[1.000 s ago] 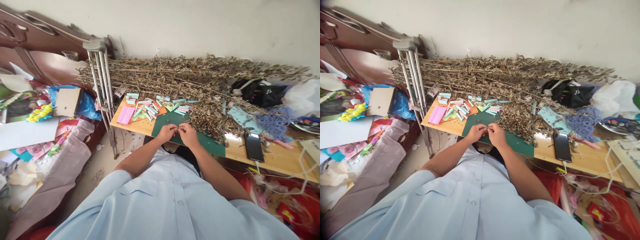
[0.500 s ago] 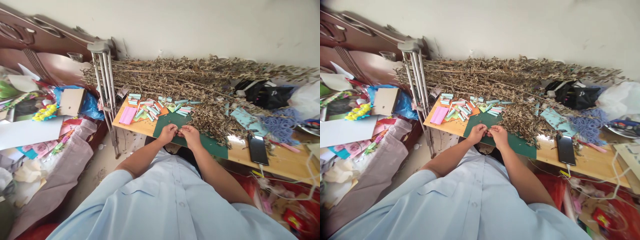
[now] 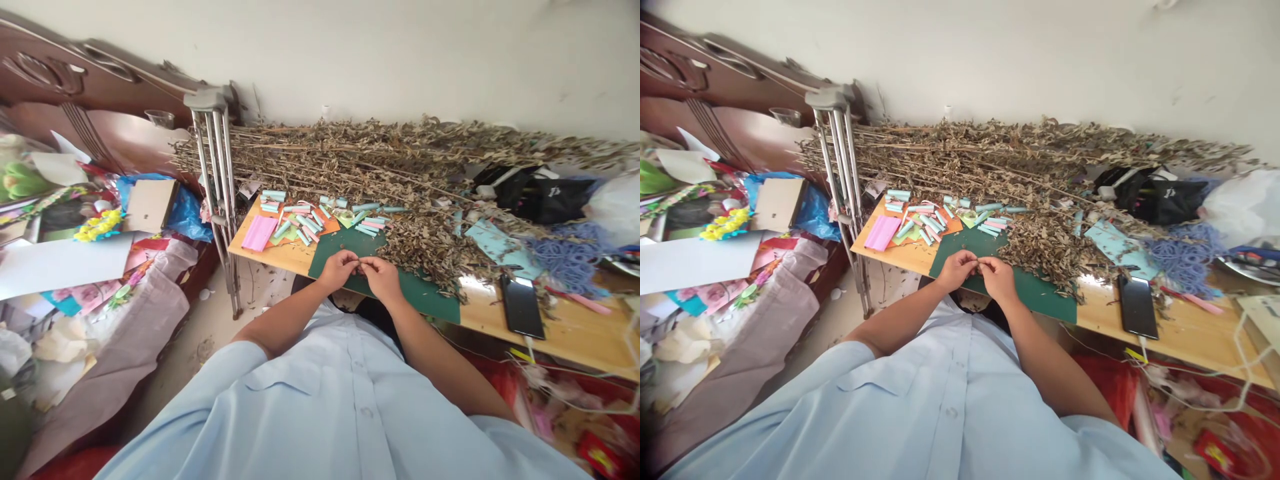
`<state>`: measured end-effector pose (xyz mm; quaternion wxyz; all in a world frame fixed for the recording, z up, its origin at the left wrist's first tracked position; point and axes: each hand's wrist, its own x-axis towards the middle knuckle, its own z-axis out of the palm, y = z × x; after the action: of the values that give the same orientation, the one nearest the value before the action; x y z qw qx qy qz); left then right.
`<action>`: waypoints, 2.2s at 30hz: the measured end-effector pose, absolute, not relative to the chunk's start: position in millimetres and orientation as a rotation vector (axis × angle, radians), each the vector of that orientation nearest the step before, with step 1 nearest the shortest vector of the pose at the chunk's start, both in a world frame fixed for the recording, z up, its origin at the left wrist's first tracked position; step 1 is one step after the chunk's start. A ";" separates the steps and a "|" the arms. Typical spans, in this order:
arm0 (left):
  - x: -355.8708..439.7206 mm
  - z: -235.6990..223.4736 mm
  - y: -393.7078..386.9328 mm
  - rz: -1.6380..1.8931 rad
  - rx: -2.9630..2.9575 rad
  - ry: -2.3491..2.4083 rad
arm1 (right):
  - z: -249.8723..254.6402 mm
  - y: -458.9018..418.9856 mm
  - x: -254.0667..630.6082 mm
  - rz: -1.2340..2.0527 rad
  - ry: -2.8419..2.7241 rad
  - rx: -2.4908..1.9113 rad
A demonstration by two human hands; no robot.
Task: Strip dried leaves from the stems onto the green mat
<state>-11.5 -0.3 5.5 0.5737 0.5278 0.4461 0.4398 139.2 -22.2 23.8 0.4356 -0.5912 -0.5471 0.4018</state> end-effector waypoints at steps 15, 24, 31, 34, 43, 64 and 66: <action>-9.1 13.5 -1.4 0.870 1.372 1.118 | 25.9 -24.5 151.0 0.541 -1.781 -1.562; -4.5 14.3 -9.9 0.956 1.653 1.256 | 27.3 -23.6 140.3 0.747 -1.473 -1.658; -9.9 9.9 -8.0 0.970 1.343 1.158 | 16.8 -17.0 137.6 1.262 -0.819 -1.449; -11.2 11.3 -9.4 0.949 1.375 1.129 | 12.5 -15.9 140.2 1.208 -0.834 -1.443; -7.6 11.5 -8.8 1.012 1.342 1.108 | 13.2 -21.9 145.7 1.033 -1.252 -1.544; -8.2 7.4 -4.3 0.906 1.325 1.090 | 25.1 -26.0 150.7 0.377 -1.877 -1.531; -8.0 9.7 -5.7 0.906 1.441 1.145 | 24.8 -26.7 151.7 0.363 -1.890 -1.558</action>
<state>-8.0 -5.7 9.7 0.5184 0.6006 0.4773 0.3778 151.7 -26.7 24.8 0.3266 -0.5949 -0.7213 0.1387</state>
